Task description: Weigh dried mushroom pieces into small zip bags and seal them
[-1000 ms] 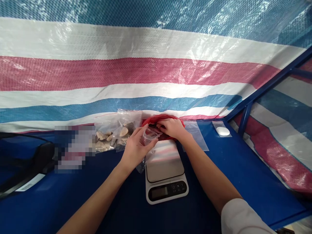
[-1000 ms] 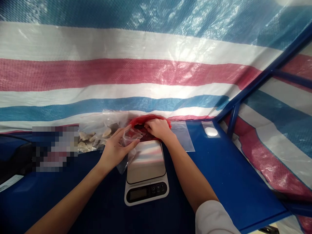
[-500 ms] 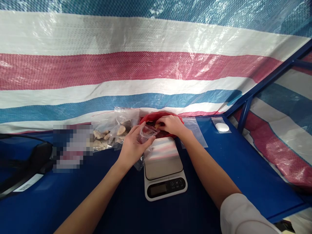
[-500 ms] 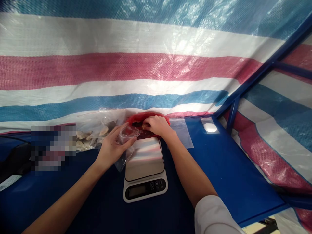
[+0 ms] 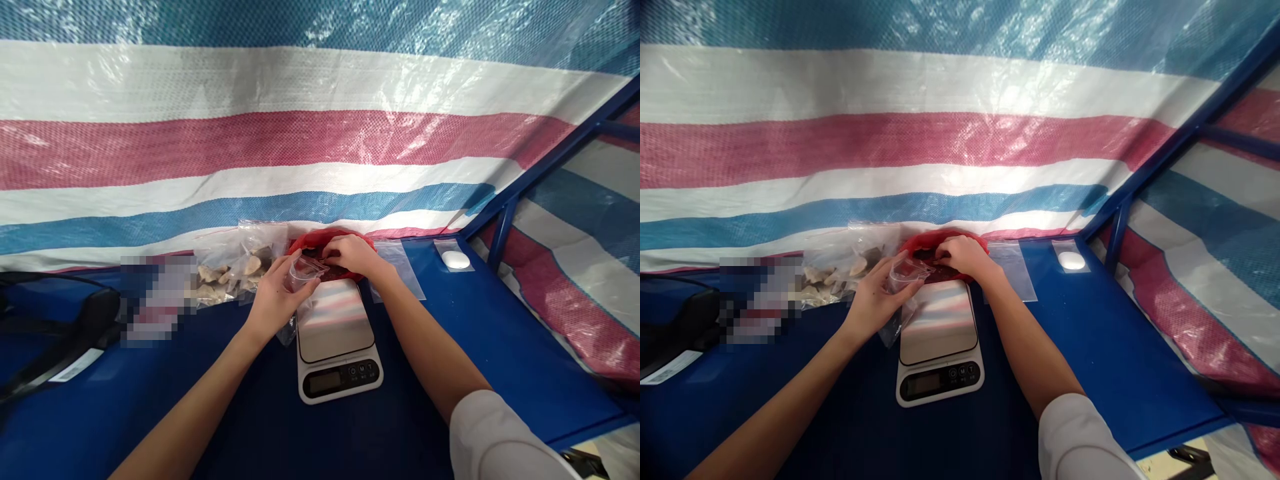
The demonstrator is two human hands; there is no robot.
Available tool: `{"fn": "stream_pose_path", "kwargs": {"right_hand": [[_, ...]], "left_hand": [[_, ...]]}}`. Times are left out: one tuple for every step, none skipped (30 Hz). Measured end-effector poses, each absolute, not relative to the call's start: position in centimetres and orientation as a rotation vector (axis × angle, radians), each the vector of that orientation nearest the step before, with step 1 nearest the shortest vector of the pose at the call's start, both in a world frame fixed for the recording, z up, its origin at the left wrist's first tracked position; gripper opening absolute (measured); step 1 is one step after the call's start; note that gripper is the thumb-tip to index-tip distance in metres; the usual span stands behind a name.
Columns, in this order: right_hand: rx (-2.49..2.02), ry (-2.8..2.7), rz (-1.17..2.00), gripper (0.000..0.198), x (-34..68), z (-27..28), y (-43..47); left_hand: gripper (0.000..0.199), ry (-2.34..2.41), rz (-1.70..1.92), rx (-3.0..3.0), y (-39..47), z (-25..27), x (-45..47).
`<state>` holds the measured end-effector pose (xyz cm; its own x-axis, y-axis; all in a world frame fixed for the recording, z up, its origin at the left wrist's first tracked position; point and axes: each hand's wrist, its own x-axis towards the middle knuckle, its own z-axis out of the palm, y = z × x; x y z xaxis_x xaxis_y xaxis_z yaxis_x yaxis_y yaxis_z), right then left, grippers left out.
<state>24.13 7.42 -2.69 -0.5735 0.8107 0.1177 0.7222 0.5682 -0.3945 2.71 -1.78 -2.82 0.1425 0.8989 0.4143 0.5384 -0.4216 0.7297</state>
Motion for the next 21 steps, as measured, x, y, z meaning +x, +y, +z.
{"fn": "stream_pose_path", "kwargs": {"right_hand": [[-1.235, -2.508, 0.465, 0.014, 24.2, -2.6, 7.4], [-1.203, -2.482, 0.498, 0.014, 24.3, -2.4, 7.4], [-1.176, -2.439, 0.542, 0.013, 24.4, -2.2, 7.3], [-1.152, -2.384, 0.599, 0.013, 24.6, -1.8, 7.1], [-1.126, -2.327, 0.670, 0.013, 24.7, -1.4, 6.9], [-1.096, -2.273, 0.752, 0.013, 24.9, -0.9, 6.7], [-1.062, -2.226, 0.836, 0.014, 25.0, -0.4, 6.4], [-1.018, -2.190, 0.915, 0.015, 25.1, 0.3, 6.1], [-0.980, -2.151, 0.975, 0.017, 25.2, 0.9, 5.8], [-0.943, -2.113, 1.012, 0.018, 25.2, 1.5, 5.4], [-0.903, -2.104, 1.033, 0.019, 25.1, 2.1, 5.0], [-0.871, -2.127, 1.062, 0.019, 25.0, 2.7, 4.7], [-0.849, -2.161, 1.092, 0.019, 24.8, 3.1, 4.3], [-0.840, -2.194, 1.103, 0.018, 24.5, 3.5, 4.0], [-0.841, -2.224, 1.100, 0.017, 24.2, 3.8, 3.7], [-0.847, -2.249, 1.083, 0.015, 23.8, 4.0, 3.4], [-0.856, -2.274, 1.056, 0.013, 23.5, 4.1, 3.1], [-0.865, -2.301, 1.018, 0.012, 23.1, 4.2, 2.9], [-0.876, -2.330, 0.971, 0.012, 22.7, 4.3, 2.6], [-0.887, -2.362, 0.917, 0.012, 22.4, 4.3, 2.5], [-0.897, -2.391, 0.864, 0.012, 22.1, 4.3, 2.3]], "left_hand": [[0.058, 1.373, 1.194, 2.020, -1.8, -2.9, 2.7], [0.058, 1.369, 1.196, 2.020, -1.7, -2.9, 2.7], [0.058, 1.365, 1.201, 2.018, -1.7, -2.9, 2.6], [0.057, 1.362, 1.204, 2.015, -1.7, -2.9, 2.6], [0.057, 1.360, 1.206, 2.012, -1.7, -2.9, 2.6], [0.056, 1.361, 1.206, 2.009, -1.7, -2.8, 2.6], [0.056, 1.359, 1.207, 2.007, -1.7, -2.8, 2.6], [0.055, 1.356, 1.206, 2.008, -1.7, -2.8, 2.7], [0.055, 1.350, 1.204, 2.009, -1.7, -2.7, 2.7], [0.055, 1.344, 1.203, 2.011, -1.7, -2.7, 2.8], [0.055, 1.337, 1.204, 2.014, -1.7, -2.7, 2.8], [0.056, 1.330, 1.203, 2.019, -1.8, -2.7, 2.9], [0.056, 1.321, 1.201, 2.026, -1.8, -2.7, 2.9], [0.056, 1.310, 1.201, 2.034, -1.8, -2.7, 2.9], [0.057, 1.296, 1.202, 2.042, -1.9, -2.7, 3.0], [0.057, 1.282, 1.204, 2.048, -1.9, -2.6, 3.0], [0.057, 1.267, 1.205, 2.052, -2.0, -2.6, 3.1], [0.055, 1.253, 1.204, 2.056, -2.0, -2.5, 3.1], [0.052, 1.240, 1.204, 2.061, -2.1, -2.4, 3.1], [0.048, 1.229, 1.200, 2.068, -2.1, -2.3, 3.1], [0.045, 1.219, 1.196, 2.074, -2.2, -2.2, 3.1]]}}
